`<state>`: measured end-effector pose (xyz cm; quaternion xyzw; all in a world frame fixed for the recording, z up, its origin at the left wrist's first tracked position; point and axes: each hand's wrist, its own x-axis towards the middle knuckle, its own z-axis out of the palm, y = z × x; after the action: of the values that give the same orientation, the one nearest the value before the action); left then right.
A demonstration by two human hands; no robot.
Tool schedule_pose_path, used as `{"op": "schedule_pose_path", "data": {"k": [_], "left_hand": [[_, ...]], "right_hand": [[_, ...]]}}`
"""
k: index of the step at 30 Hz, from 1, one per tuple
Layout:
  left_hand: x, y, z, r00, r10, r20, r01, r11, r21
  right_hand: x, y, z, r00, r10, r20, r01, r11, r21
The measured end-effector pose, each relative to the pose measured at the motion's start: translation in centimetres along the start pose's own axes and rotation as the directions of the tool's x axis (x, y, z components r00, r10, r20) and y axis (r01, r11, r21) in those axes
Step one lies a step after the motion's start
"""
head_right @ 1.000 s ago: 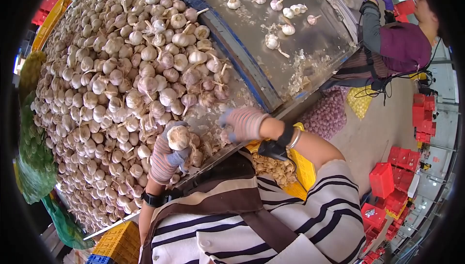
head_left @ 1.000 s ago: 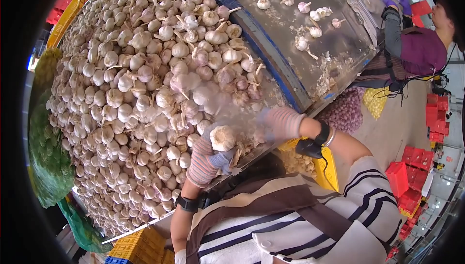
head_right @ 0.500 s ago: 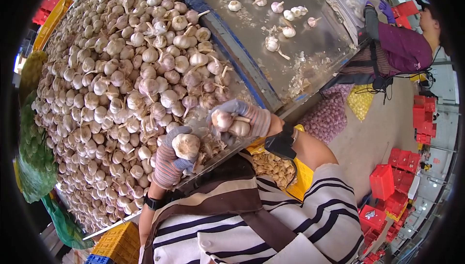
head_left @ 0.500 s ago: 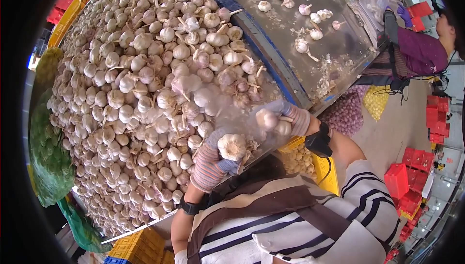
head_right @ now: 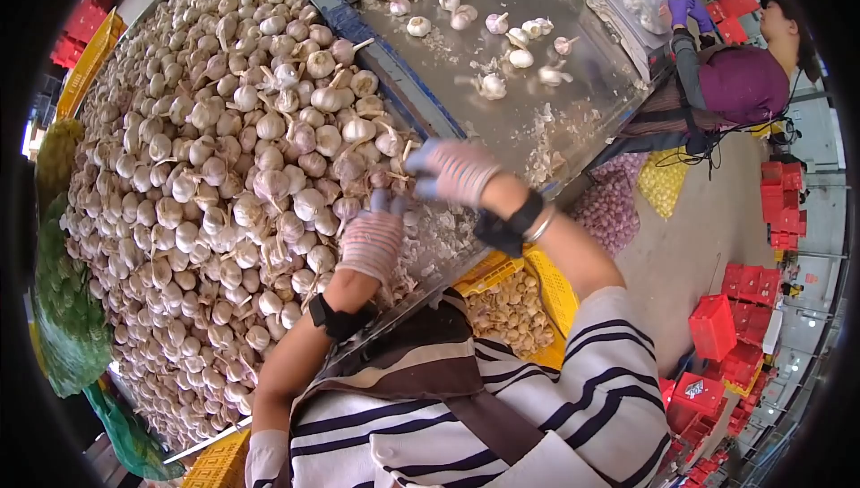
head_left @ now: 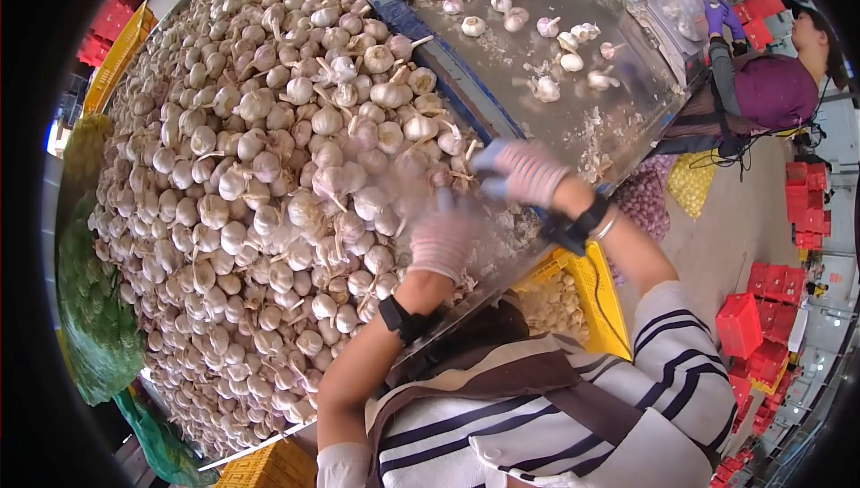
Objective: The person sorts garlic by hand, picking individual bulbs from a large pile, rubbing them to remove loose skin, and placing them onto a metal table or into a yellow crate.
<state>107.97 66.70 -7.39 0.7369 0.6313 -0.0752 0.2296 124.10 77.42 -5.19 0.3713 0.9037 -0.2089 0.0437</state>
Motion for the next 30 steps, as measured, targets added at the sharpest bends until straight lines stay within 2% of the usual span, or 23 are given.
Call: {"op": "schedule_pose_path", "data": {"k": [1, 3, 5, 7, 8, 9, 11, 12, 13, 15, 16, 17, 19, 21, 23, 24, 26, 27, 28, 29, 30], "left_hand": [[0.5, -0.9, 1.0, 1.000, -0.001, -0.001, 0.001, 1.000, -0.001], [1.2, -2.3, 2.4, 0.999, 0.041, -0.016, -0.041, 0.999, -0.005], [0.9, -3.2, 2.7, 0.998, 0.054, 0.014, -0.053, 0.997, -0.057], [-0.3, -4.4, 3.0, 0.967, 0.223, -0.125, -0.241, 0.958, -0.154], [-1.0, -5.0, 3.1, 0.959, 0.225, -0.170, -0.268, 0.913, -0.306], [-1.8, -5.2, 2.1, 0.960, 0.222, -0.173, -0.266, 0.914, -0.305], [-3.8, -5.2, -0.2, 0.946, 0.223, -0.237, -0.325, 0.622, -0.712], [-4.2, -5.3, 0.5, 0.933, 0.183, -0.310, -0.358, 0.559, -0.748], [-4.7, -5.3, 0.6, 0.934, 0.187, -0.305, -0.356, 0.560, -0.748], [-5.4, -5.1, 0.1, 0.970, 0.121, -0.209, -0.233, 0.236, -0.944], [-5.6, -5.0, -0.2, 0.970, 0.123, -0.210, -0.235, 0.238, -0.943], [-5.9, -5.0, -0.6, 0.965, 0.107, -0.241, -0.253, 0.120, -0.960], [-6.8, -4.9, -1.4, 0.955, 0.060, -0.290, -0.282, -0.119, -0.952], [-7.7, -5.4, -1.9, 0.958, 0.052, -0.283, -0.275, -0.135, -0.952], [-7.8, -6.0, -1.8, 0.939, 0.008, -0.343, -0.343, 0.022, -0.939], [-8.1, -5.9, -1.8, 0.942, -0.053, -0.331, -0.333, -0.052, -0.941], [-8.9, -5.9, -2.4, 0.932, -0.092, -0.350, -0.354, -0.033, -0.935], [-9.3, -5.9, -2.6, 0.924, -0.127, -0.360, -0.365, -0.014, -0.931], [-9.5, -6.0, -2.6, 0.926, -0.137, -0.352, -0.351, 0.034, -0.936], [-9.7, -5.9, -2.6, 0.927, -0.139, -0.348, -0.347, 0.033, -0.937], [-9.8, -5.7, -2.7, 0.914, -0.165, -0.370, -0.380, -0.032, -0.924]], "right_hand": [[0.1, -2.1, 1.4, 0.994, 0.020, 0.106, -0.019, 1.000, -0.008], [0.4, -3.7, 4.9, 0.989, 0.119, 0.082, -0.110, 0.988, -0.109], [0.6, -3.2, 6.0, 0.982, 0.122, 0.144, -0.111, 0.991, -0.081], [0.2, -2.3, 6.7, 0.983, 0.041, 0.180, -0.062, 0.992, 0.113], [0.4, -1.5, 7.0, 0.994, 0.031, 0.103, -0.054, 0.972, 0.228], [0.7, -0.8, 6.3, 0.994, 0.027, 0.102, -0.050, 0.973, 0.227], [1.2, 0.1, 4.0, 0.976, 0.157, -0.149, -0.090, 0.921, 0.379], [1.7, -1.1, 2.0, 0.949, 0.252, -0.191, -0.192, 0.939, 0.286], [2.4, -1.2, 2.1, 0.948, 0.257, -0.190, -0.196, 0.937, 0.291], [4.0, -1.2, 2.1, 0.936, 0.188, -0.298, -0.198, 0.980, -0.003], [4.8, -2.1, 1.2, 0.965, 0.237, -0.112, -0.249, 0.962, -0.115], [5.5, -2.3, 1.3, 0.965, 0.236, -0.115, -0.249, 0.962, -0.116], [6.6, -2.4, 2.0, 0.977, 0.210, -0.032, -0.211, 0.946, -0.247], [7.4, -2.1, 2.4, 0.975, 0.224, -0.001, -0.215, 0.932, -0.291], [7.3, -2.0, 1.9, 0.979, 0.153, 0.134, -0.112, 0.954, -0.278], [6.7, -2.4, 1.1, 0.980, 0.151, 0.131, -0.109, 0.954, -0.280], [4.8, -3.4, -0.8, 0.983, 0.176, -0.058, -0.179, 0.982, -0.055], [4.1, -3.3, -0.4, 0.984, 0.168, -0.051, -0.171, 0.983, -0.062], [3.4, -3.2, 0.4, 0.993, 0.112, 0.027, -0.107, 0.813, 0.573], [2.4, -3.3, 1.1, 0.998, 0.027, 0.054, -0.060, 0.276, 0.959], [0.9, -3.8, 1.7, 0.990, -0.061, 0.129, -0.129, 0.000, 0.992]]}}
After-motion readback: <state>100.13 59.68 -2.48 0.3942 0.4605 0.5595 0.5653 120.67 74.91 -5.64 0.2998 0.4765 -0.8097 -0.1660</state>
